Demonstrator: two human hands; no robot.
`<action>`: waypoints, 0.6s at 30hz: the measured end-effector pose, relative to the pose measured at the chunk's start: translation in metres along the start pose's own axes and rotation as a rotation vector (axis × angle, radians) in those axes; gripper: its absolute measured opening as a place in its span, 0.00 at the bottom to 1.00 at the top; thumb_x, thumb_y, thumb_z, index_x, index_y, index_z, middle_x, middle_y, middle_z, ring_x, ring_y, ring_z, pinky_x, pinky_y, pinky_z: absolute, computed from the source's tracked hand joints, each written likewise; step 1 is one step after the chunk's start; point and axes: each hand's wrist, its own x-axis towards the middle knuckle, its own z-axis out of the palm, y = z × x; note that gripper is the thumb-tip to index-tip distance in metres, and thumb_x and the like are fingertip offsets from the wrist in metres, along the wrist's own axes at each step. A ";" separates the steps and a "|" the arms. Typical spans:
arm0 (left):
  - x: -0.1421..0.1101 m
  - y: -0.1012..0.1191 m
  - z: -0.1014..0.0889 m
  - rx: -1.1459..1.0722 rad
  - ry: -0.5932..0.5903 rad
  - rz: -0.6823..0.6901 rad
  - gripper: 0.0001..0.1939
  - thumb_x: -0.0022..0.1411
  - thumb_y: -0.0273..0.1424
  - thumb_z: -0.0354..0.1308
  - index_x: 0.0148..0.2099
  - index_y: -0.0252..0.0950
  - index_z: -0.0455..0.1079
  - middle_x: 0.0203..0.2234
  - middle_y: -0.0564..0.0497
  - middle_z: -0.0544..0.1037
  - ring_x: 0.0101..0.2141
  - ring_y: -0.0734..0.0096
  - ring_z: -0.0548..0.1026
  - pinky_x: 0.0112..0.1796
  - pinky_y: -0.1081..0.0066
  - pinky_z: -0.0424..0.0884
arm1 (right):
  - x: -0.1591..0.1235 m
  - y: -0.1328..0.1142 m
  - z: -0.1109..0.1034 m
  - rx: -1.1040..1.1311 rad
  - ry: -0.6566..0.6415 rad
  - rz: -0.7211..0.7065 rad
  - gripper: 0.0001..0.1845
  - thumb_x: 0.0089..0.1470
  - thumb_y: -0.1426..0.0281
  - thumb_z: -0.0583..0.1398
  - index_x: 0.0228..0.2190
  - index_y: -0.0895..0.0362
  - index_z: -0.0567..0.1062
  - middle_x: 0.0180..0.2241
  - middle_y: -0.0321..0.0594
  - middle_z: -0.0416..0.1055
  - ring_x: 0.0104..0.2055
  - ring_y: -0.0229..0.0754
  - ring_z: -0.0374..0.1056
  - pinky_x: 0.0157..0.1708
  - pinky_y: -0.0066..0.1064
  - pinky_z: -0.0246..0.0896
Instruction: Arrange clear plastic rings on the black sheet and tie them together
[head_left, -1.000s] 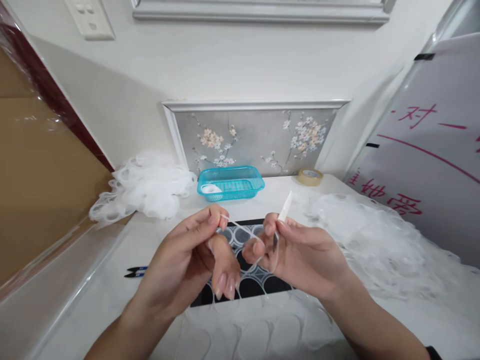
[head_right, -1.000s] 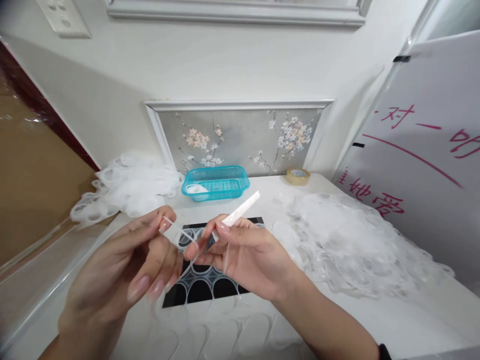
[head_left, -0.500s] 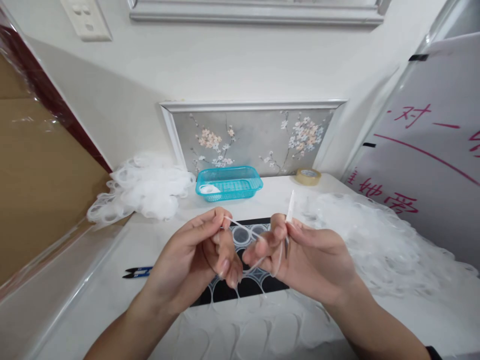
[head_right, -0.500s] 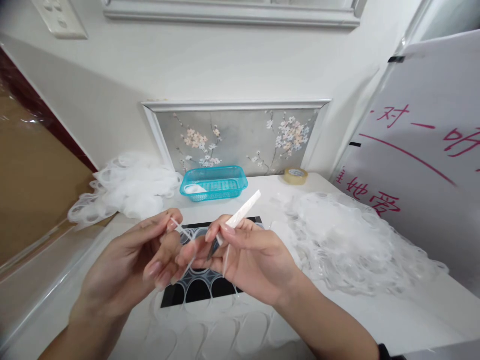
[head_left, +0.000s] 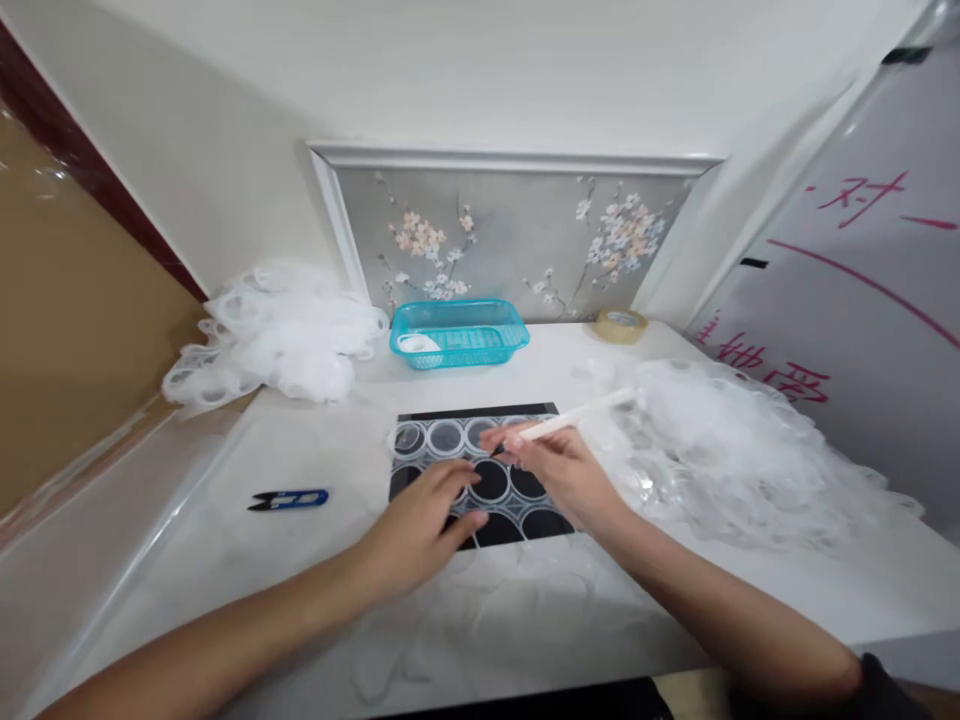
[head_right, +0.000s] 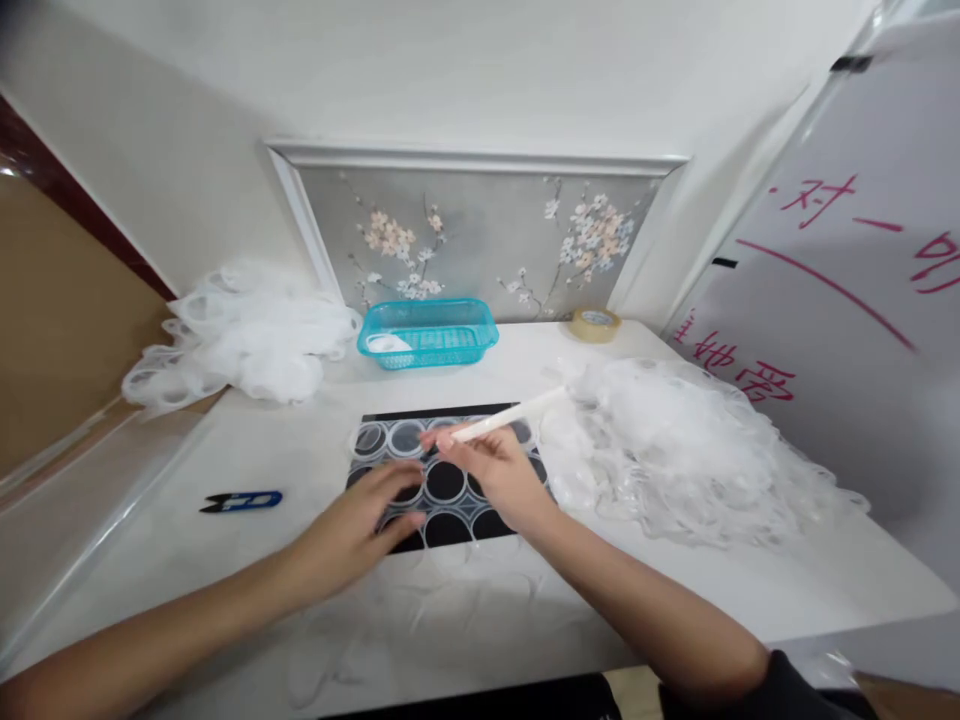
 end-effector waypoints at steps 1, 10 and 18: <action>-0.010 -0.009 0.013 0.158 -0.051 0.066 0.22 0.66 0.41 0.50 0.56 0.33 0.62 0.56 0.39 0.65 0.57 0.54 0.62 0.54 0.53 0.62 | -0.003 0.019 -0.001 -0.229 0.018 -0.002 0.13 0.55 0.60 0.58 0.31 0.53 0.78 0.34 0.40 0.77 0.38 0.45 0.73 0.39 0.38 0.68; -0.035 -0.037 0.055 0.498 -0.105 0.389 0.29 0.68 0.45 0.42 0.59 0.25 0.60 0.58 0.37 0.63 0.59 0.56 0.61 0.58 0.60 0.56 | -0.020 0.080 -0.002 -0.592 0.086 0.001 0.09 0.53 0.66 0.60 0.33 0.55 0.79 0.35 0.44 0.77 0.40 0.49 0.71 0.44 0.42 0.63; -0.035 -0.036 0.056 0.511 -0.054 0.426 0.29 0.68 0.44 0.42 0.57 0.23 0.61 0.57 0.37 0.65 0.58 0.55 0.62 0.58 0.60 0.58 | -0.021 0.082 -0.005 -0.668 0.062 -0.014 0.08 0.54 0.66 0.60 0.34 0.54 0.78 0.35 0.42 0.76 0.41 0.46 0.71 0.43 0.38 0.65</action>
